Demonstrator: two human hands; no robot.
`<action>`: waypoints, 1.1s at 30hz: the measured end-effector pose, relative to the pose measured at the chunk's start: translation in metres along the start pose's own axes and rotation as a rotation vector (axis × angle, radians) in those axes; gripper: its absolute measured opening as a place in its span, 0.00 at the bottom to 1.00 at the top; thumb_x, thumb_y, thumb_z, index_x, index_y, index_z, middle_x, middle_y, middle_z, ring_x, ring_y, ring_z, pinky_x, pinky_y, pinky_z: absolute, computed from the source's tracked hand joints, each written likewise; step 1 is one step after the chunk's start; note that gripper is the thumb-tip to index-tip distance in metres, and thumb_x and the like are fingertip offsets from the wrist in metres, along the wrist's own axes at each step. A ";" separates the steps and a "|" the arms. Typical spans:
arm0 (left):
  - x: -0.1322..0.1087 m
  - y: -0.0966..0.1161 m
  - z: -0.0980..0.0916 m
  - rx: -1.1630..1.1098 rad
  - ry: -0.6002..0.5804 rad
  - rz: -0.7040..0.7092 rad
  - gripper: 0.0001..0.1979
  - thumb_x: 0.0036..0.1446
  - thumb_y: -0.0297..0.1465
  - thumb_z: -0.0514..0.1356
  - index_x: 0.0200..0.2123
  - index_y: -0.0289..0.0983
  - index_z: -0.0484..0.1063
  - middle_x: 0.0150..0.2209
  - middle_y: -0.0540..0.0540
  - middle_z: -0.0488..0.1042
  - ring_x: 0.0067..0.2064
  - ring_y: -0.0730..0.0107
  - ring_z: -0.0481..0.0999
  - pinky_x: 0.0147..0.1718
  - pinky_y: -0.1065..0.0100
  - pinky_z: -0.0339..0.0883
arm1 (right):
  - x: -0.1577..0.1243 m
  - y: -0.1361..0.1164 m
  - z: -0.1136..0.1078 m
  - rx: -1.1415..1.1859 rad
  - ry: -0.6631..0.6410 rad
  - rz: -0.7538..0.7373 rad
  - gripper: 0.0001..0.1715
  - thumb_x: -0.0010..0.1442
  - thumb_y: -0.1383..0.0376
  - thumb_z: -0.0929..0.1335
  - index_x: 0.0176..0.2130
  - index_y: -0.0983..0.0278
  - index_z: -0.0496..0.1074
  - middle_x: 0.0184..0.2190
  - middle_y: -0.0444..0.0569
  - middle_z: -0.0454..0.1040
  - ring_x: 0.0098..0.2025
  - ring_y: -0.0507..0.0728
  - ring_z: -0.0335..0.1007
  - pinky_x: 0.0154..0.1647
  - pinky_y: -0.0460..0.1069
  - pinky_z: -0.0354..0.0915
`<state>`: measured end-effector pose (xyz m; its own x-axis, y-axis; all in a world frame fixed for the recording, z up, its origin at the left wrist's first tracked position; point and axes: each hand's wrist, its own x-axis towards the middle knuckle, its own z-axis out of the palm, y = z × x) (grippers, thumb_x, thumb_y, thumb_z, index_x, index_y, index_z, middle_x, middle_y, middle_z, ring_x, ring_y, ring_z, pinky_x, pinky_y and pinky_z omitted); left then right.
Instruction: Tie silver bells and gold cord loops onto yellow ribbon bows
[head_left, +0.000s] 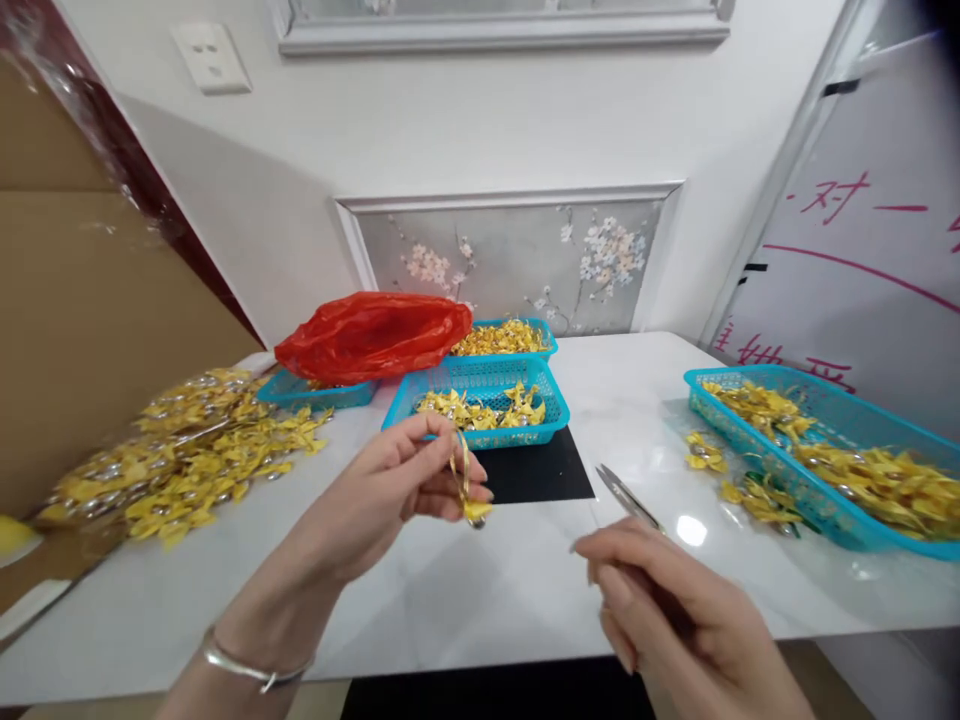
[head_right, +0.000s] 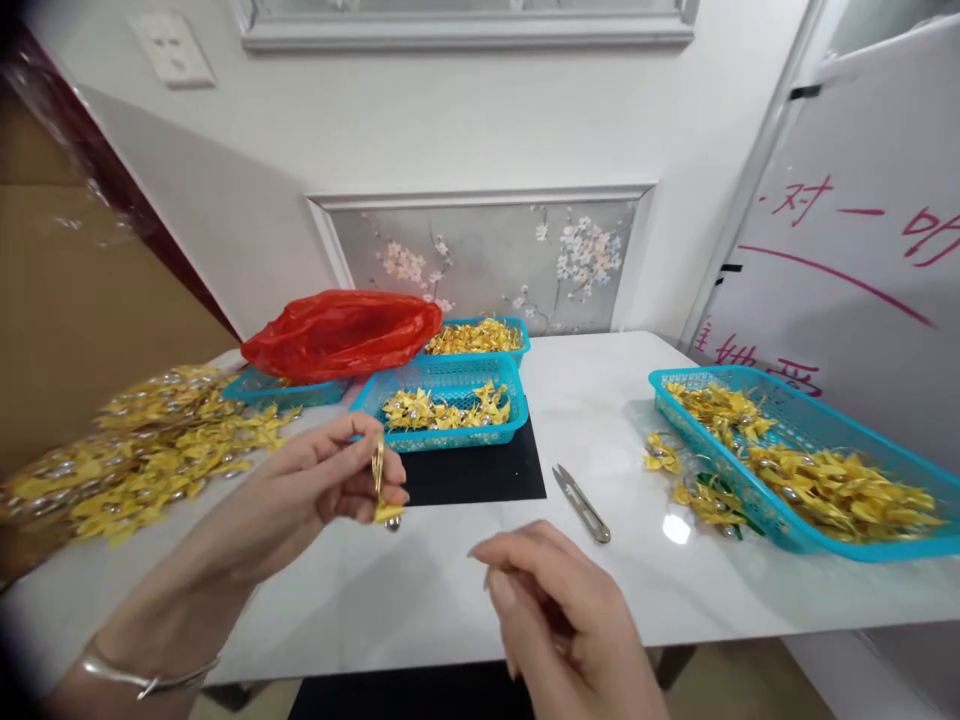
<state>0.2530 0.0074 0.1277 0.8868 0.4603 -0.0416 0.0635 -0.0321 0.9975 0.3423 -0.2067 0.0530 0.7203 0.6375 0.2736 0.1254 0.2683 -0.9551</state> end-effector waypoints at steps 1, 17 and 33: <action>-0.008 -0.005 0.005 -0.110 -0.039 -0.036 0.12 0.59 0.39 0.64 0.31 0.38 0.67 0.28 0.49 0.76 0.28 0.71 0.79 0.23 0.76 0.69 | 0.003 -0.001 0.005 -0.025 -0.059 -0.032 0.13 0.66 0.56 0.66 0.40 0.58 0.77 0.32 0.46 0.68 0.21 0.47 0.63 0.19 0.44 0.58; -0.044 -0.062 0.011 -0.617 -0.170 0.059 0.11 0.56 0.37 0.68 0.30 0.36 0.73 0.20 0.54 0.68 0.20 0.80 0.61 0.20 0.78 0.57 | 0.006 0.012 0.060 0.117 -0.467 0.449 0.30 0.60 0.41 0.67 0.37 0.67 0.71 0.18 0.39 0.62 0.19 0.48 0.56 0.22 0.44 0.53; -0.074 -0.073 -0.013 -0.024 -0.021 0.135 0.20 0.48 0.42 0.71 0.45 0.45 0.75 0.42 0.46 0.74 0.41 0.61 0.73 0.39 0.66 0.69 | -0.003 0.015 0.066 -0.164 -0.176 0.044 0.16 0.65 0.56 0.66 0.31 0.64 0.72 0.25 0.44 0.65 0.24 0.50 0.59 0.22 0.46 0.54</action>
<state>0.1766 -0.0125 0.0584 0.8961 0.4341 0.0925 -0.0680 -0.0716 0.9951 0.2974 -0.1570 0.0451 0.5993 0.7657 0.2335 0.2159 0.1262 -0.9682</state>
